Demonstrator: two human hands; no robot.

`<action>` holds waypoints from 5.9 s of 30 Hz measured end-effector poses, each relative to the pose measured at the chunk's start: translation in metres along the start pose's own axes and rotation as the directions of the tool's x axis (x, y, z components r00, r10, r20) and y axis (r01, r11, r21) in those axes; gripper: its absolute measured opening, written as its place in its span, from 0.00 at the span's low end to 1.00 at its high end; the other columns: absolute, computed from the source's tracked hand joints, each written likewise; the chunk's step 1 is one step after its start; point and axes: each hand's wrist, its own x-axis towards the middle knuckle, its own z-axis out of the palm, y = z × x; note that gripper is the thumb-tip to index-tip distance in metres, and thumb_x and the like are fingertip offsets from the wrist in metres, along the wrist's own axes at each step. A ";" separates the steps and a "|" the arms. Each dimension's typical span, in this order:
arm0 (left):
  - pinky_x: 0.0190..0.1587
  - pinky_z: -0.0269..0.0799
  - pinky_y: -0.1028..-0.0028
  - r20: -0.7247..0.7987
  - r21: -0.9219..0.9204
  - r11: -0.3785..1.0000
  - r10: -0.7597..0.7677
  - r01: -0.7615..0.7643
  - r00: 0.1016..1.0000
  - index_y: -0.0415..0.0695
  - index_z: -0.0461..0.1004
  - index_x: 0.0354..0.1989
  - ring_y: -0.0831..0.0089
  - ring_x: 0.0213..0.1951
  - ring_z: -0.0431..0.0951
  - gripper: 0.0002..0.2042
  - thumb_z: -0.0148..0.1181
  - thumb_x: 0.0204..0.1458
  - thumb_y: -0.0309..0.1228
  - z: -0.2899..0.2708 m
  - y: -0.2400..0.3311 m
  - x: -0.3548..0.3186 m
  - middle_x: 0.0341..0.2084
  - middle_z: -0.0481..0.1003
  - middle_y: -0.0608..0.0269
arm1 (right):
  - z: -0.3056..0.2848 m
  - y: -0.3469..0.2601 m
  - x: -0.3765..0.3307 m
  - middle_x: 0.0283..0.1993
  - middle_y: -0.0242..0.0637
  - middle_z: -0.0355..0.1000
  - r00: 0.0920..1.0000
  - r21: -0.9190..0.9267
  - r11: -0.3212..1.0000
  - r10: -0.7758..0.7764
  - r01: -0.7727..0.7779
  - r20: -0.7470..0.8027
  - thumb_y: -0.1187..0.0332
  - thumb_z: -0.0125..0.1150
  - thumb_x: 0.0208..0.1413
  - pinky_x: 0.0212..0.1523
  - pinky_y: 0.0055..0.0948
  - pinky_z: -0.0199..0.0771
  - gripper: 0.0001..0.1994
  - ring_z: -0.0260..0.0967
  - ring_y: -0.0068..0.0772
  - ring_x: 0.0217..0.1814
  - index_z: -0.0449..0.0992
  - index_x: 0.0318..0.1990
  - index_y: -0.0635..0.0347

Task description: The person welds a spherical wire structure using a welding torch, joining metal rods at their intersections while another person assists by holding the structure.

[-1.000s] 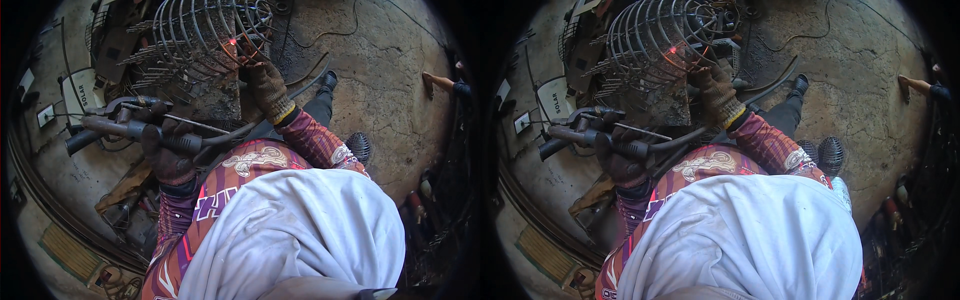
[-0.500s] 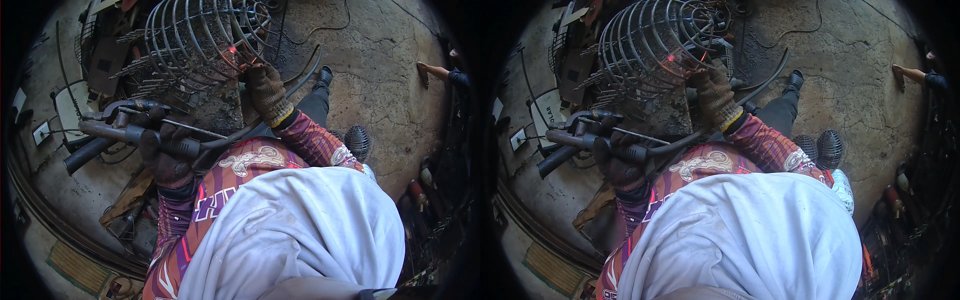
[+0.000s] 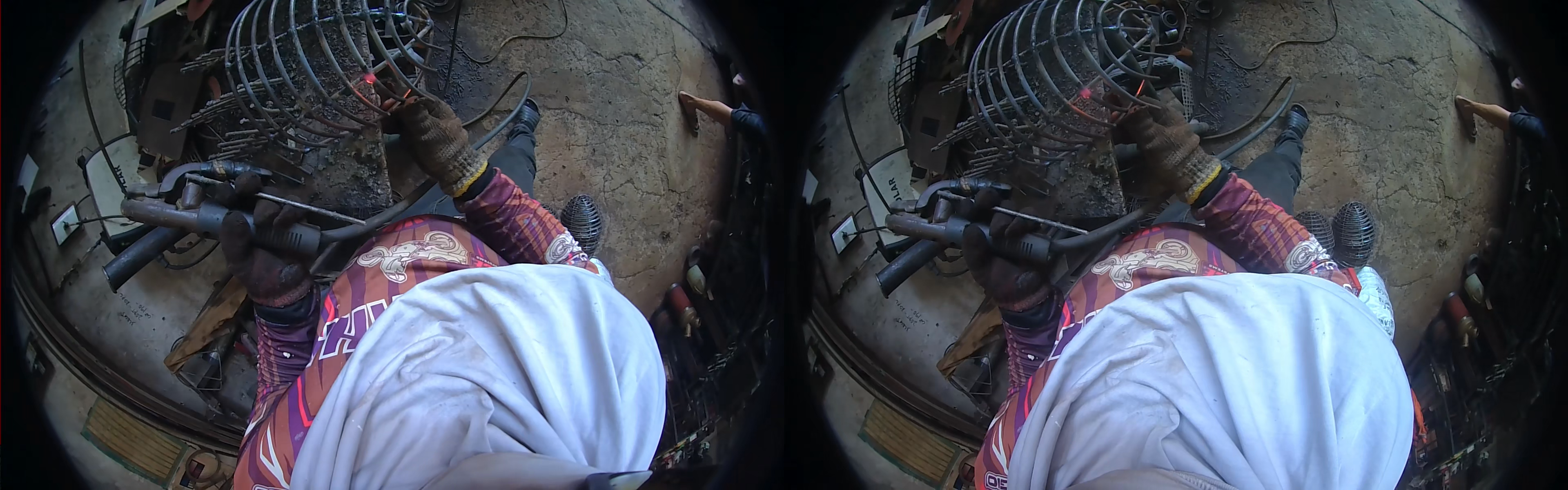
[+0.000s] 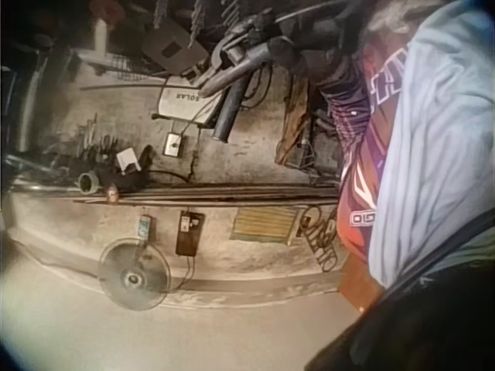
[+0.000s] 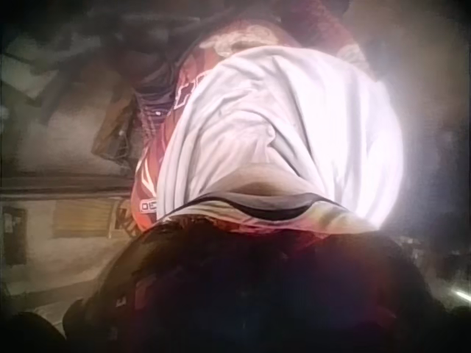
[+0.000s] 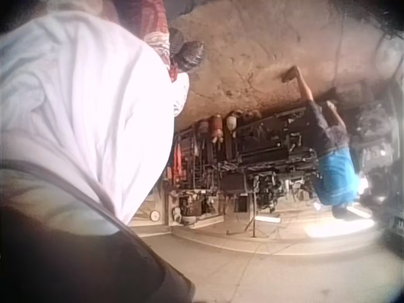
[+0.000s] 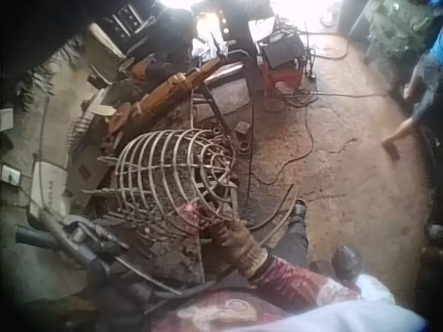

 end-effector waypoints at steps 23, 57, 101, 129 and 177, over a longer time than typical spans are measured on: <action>0.49 0.74 0.66 0.015 0.031 0.999 0.024 -0.024 1.000 0.46 0.69 0.60 0.76 0.39 0.72 0.22 0.63 0.60 0.38 -0.023 0.013 -0.014 0.51 0.74 0.61 | -0.008 -0.001 -0.003 0.51 0.42 0.77 0.994 0.379 0.921 0.104 -0.091 -0.014 0.73 0.58 0.63 0.57 0.32 0.76 0.14 0.76 0.39 0.54 0.74 0.56 0.63; 0.48 0.78 0.67 -0.012 0.014 0.985 0.171 -0.171 0.985 0.45 0.69 0.60 0.74 0.44 0.77 0.21 0.63 0.59 0.33 -0.003 -0.015 -0.030 0.48 0.77 0.59 | -0.052 -0.059 -0.034 0.48 0.39 0.76 0.977 -0.398 0.892 0.201 -0.212 -0.070 0.53 0.61 0.65 0.54 0.30 0.76 0.27 0.76 0.29 0.49 0.68 0.63 0.63; 0.51 0.80 0.67 -0.542 0.063 0.878 0.429 -0.474 0.723 0.41 0.67 0.60 0.71 0.44 0.79 0.22 0.61 0.58 0.26 0.072 -0.253 -0.043 0.52 0.77 0.58 | -0.129 -0.274 -0.022 0.40 0.27 0.72 0.836 -0.785 0.611 0.482 -0.105 0.263 0.64 0.58 0.67 0.36 0.21 0.73 0.19 0.68 0.16 0.34 0.72 0.61 0.62; 0.37 0.80 0.71 -0.459 0.443 0.788 0.609 -0.427 0.647 0.37 0.72 0.53 0.69 0.35 0.79 0.17 0.59 0.54 0.29 0.072 -0.158 -0.044 0.40 0.78 0.54 | -0.051 -0.128 0.028 0.51 0.53 0.78 0.846 -0.859 0.376 0.268 0.349 0.461 0.43 0.61 0.59 0.54 0.42 0.75 0.30 0.76 0.52 0.55 0.75 0.56 0.61; 0.34 0.82 0.68 -0.079 0.279 0.947 0.187 -0.159 0.979 0.48 0.70 0.56 0.67 0.38 0.81 0.18 0.62 0.57 0.29 -0.037 -0.041 -0.011 0.49 0.77 0.53 | 0.036 -0.112 0.006 0.38 0.50 0.78 0.989 -0.982 -0.167 0.134 0.090 0.067 0.43 0.60 0.60 0.42 0.43 0.77 0.26 0.79 0.49 0.41 0.80 0.46 0.61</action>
